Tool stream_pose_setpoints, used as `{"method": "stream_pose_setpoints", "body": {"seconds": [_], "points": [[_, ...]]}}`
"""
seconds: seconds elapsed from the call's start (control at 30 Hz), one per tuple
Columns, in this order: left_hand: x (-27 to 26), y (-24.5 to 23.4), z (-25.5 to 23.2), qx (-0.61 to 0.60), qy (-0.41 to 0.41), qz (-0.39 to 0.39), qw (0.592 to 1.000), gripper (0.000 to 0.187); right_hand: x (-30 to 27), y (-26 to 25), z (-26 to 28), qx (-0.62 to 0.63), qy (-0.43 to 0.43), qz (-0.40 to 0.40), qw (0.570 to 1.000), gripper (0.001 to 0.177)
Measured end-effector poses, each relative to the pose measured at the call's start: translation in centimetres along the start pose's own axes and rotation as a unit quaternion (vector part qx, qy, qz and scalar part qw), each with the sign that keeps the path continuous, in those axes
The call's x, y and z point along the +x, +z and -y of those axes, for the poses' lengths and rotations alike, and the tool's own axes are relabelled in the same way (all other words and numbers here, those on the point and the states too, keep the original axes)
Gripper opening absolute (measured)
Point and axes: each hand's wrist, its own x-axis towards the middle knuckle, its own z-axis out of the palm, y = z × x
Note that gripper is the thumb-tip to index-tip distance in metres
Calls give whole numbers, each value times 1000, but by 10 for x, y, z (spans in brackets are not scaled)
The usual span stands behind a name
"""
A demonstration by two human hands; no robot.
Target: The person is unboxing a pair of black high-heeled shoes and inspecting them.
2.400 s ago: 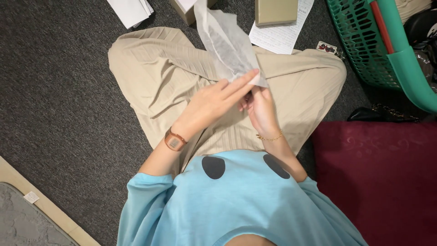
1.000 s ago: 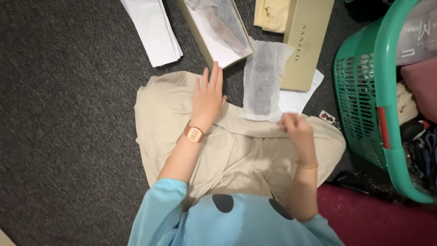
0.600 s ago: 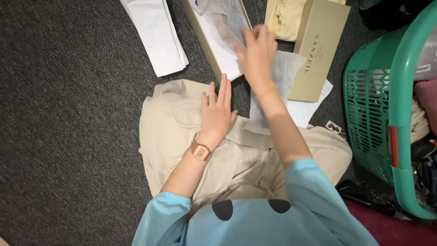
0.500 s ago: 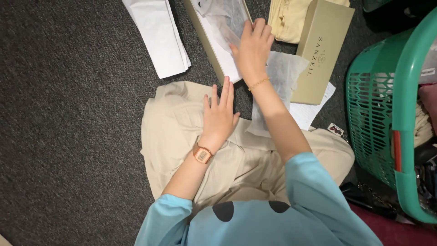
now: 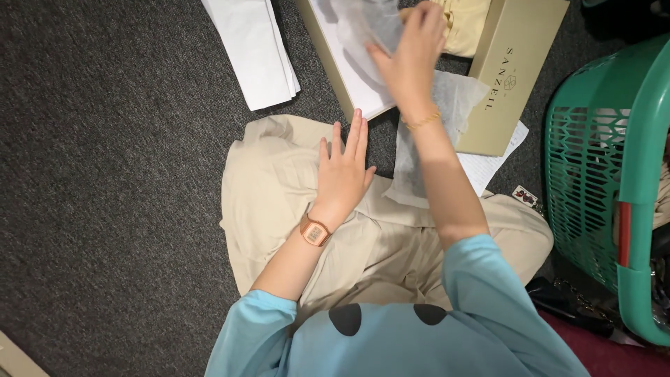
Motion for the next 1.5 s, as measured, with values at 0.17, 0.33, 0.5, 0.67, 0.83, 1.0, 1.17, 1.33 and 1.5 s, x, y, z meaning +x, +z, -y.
{"method": "stream_pose_setpoints", "body": {"seconds": [0.17,0.33,0.5,0.67,0.83,1.0,1.17,1.33,1.5], "points": [[0,-1,-1,-9,1,2,1000,101,-18,-55,-38,209,48,-19,976,61],[1,0,3,-42,8,-5,999,98,-43,-118,-56,338,107,-5,935,52],[3,0,7,-63,18,-52,997,87,-77,-155,-57,439,185,11,879,45],[5,-42,-12,-288,38,-144,946,71,-116,-165,-62,457,207,-33,864,40],[2,-63,-53,-324,96,-195,921,58,-135,-177,-44,506,223,-55,831,46],[-2,-62,-82,-354,89,-215,906,27,-151,-195,-28,518,208,-56,828,45],[-12,-63,-87,-417,64,-192,886,12,-165,-213,-15,511,213,-72,830,46],[-28,-63,-65,-428,44,-192,882,19,-183,-227,-19,480,211,-83,847,46],[-55,-72,-27,-421,-1,-233,877,25,-206,-235,-35,529,200,-94,819,55]]}}
